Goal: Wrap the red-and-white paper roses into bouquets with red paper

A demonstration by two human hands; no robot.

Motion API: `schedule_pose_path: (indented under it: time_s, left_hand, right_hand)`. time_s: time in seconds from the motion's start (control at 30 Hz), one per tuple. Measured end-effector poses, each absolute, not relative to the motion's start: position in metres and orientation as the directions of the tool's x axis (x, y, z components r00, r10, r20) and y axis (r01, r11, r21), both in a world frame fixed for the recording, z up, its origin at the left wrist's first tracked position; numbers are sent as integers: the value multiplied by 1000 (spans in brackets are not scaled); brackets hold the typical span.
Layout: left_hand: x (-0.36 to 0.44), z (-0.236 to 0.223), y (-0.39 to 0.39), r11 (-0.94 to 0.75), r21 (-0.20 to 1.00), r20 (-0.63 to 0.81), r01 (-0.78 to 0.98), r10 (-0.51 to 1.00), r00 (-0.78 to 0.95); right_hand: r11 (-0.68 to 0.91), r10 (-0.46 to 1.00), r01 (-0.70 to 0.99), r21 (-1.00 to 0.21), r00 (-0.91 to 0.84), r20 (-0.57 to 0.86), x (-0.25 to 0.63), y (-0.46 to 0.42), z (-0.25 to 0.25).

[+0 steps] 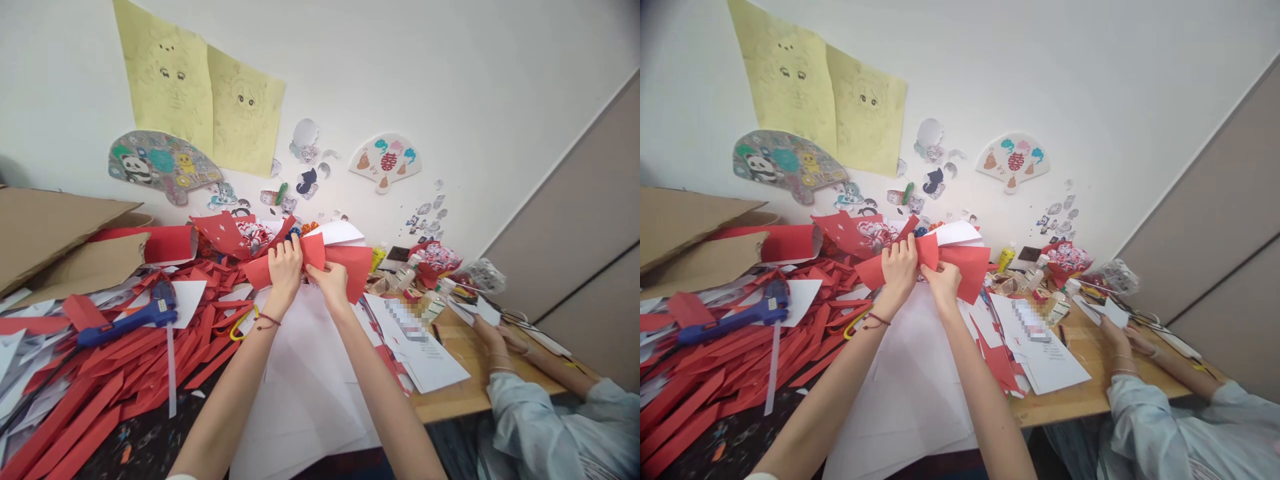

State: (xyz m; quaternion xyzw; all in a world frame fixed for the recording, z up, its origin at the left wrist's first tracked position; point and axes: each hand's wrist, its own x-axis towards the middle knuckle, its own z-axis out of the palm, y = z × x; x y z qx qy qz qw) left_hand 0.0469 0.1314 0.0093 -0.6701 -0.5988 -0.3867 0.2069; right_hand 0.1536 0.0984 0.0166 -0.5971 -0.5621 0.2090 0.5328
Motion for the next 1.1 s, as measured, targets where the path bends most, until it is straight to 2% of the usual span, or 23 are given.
schedule_pose_path:
  time_s: [0.13,0.27,0.77,0.87,1.0,1.1]
  left_hand:
    - [47,8,130,-200,205,757,958,653,-26]
    - [46,7,130,-202,235,754,951,655,-48]
    - [50,2,136,-168,429,660,887,729,-181]
    - [50,3,136,-198,446,672,873,718,-181]
    - [49,6,134,-207,451,668,868,724,-175]
    - [48,6,133,-202,432,663,879,732,-157]
  right_hand:
    - [149,889,433,-889,334,312,143,94,12]
    - [177,884,367,-913,348,311,141,97,9]
    - [351,769,661,-663,201,607,140,105,6]
    - [334,757,705,-625,195,624,144,105,5]
    - [336,788,652,-679,201,582,145,105,5]
    - [297,793,694,-656,203,574,142,103,7]
